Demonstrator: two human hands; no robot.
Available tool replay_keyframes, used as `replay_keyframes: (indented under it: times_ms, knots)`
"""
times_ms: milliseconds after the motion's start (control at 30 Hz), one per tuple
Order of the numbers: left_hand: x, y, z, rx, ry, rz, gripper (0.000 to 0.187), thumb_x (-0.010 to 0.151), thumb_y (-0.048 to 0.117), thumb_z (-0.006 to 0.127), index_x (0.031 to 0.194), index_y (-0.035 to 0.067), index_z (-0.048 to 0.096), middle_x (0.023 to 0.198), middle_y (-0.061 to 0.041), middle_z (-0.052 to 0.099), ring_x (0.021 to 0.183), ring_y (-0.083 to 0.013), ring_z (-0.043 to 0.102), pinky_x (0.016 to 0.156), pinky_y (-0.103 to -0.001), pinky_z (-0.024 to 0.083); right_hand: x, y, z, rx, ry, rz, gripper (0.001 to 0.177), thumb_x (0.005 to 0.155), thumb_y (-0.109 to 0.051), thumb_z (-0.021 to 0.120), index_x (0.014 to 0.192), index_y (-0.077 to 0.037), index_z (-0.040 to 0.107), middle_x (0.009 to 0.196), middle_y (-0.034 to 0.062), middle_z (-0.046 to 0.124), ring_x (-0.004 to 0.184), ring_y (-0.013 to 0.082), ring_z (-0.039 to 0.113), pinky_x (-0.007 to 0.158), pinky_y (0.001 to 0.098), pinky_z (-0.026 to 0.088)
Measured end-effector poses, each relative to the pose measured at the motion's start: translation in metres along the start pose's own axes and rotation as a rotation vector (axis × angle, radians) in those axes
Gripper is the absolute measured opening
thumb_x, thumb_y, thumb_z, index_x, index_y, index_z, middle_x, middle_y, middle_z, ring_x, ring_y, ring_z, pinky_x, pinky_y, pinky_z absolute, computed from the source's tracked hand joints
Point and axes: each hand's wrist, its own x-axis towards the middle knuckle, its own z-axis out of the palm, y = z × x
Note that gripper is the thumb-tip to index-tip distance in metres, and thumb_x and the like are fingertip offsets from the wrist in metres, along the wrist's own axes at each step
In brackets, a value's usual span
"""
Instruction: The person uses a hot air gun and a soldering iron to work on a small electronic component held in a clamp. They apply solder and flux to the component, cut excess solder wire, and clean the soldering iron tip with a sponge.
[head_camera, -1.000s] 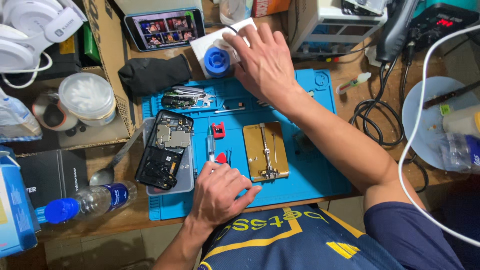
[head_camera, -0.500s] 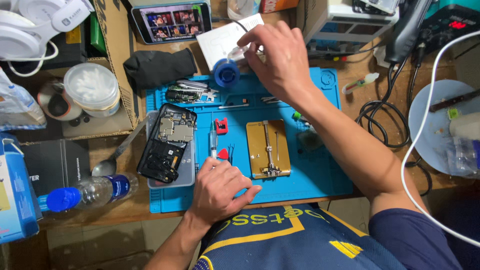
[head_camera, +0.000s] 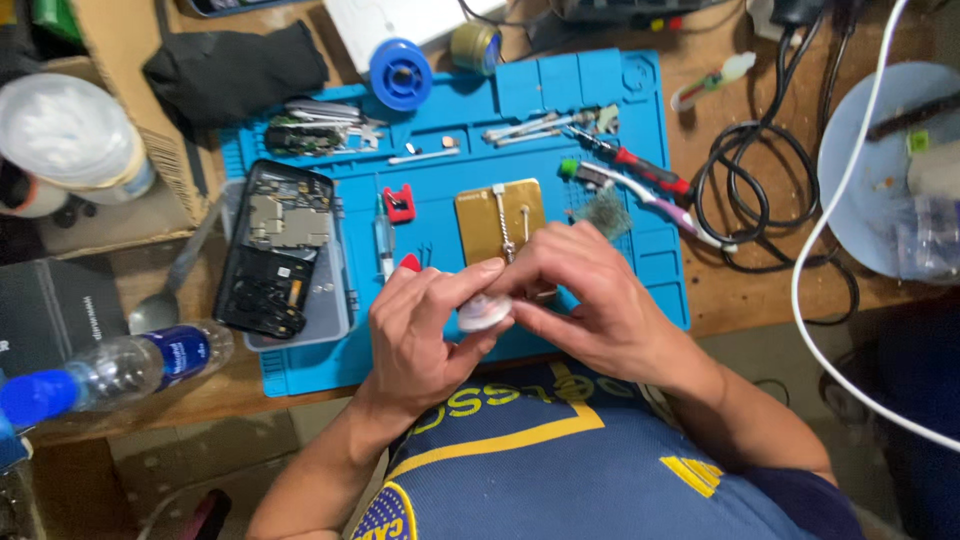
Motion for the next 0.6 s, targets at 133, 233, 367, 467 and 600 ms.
replay_keyframes:
  times_ms: [133,233,367,467,600]
  knots:
    - [0.003,0.010,-0.004,-0.186,0.036,-0.072,0.020,0.093,0.020,0.066,0.107,0.009,0.059,0.103,-0.005,0.072,0.077,-0.0219,0.069,0.069,-0.034,0.046,-0.022,0.009,0.012,0.383,0.175,0.247,0.019,0.090,-0.011,0.068,0.105,-0.010,0.057,0.092,0.0014,0.062,0.078,0.0105,0.057,0.076,0.0240,0.048]
    - [0.005,0.014,-0.008,-0.199,-0.001,-0.183,0.026,0.094,0.034,0.055,0.102,0.009,0.058,0.097,-0.007,0.071,0.080,-0.0243,0.070,0.076,-0.037,0.045,-0.026,0.014,0.015,0.543,0.244,0.197,0.013,0.090,-0.005,0.065,0.094,-0.010,0.053,0.090,0.0065,0.066,0.086,0.0157,0.060,0.075,0.0259,0.044]
    - [0.011,0.021,-0.005,-0.298,-0.023,-0.284,0.014,0.083,0.009,0.058,0.093,0.007,0.048,0.084,-0.009,0.064,0.075,-0.0221,0.065,0.067,-0.033,0.046,-0.030,0.021,0.017,0.663,0.267,0.232,0.019,0.089,-0.010,0.067,0.100,-0.011,0.052,0.090,0.0079,0.064,0.084,0.0146,0.062,0.073,0.0241,0.046]
    - [0.005,0.021,-0.003,-0.242,-0.059,-0.246,0.023,0.081,0.010,0.063,0.099,0.007,0.050,0.091,-0.007,0.068,0.077,-0.0222,0.067,0.066,-0.033,0.044,-0.033,0.018,0.019,0.617,0.248,0.220,0.020,0.089,-0.010,0.067,0.101,-0.011,0.052,0.090,0.0058,0.065,0.083,0.0132,0.061,0.072,0.0239,0.045]
    - [0.000,0.021,-0.001,-0.173,-0.124,-0.134,0.017,0.090,0.025,0.067,0.095,0.012,0.059,0.078,-0.001,0.065,0.064,-0.0179,0.058,0.061,-0.032,0.040,-0.038,0.014,0.018,0.491,0.184,0.127,0.018,0.089,-0.011,0.068,0.101,-0.012,0.054,0.089,0.0028,0.067,0.080,0.0127,0.060,0.070,0.0241,0.048]
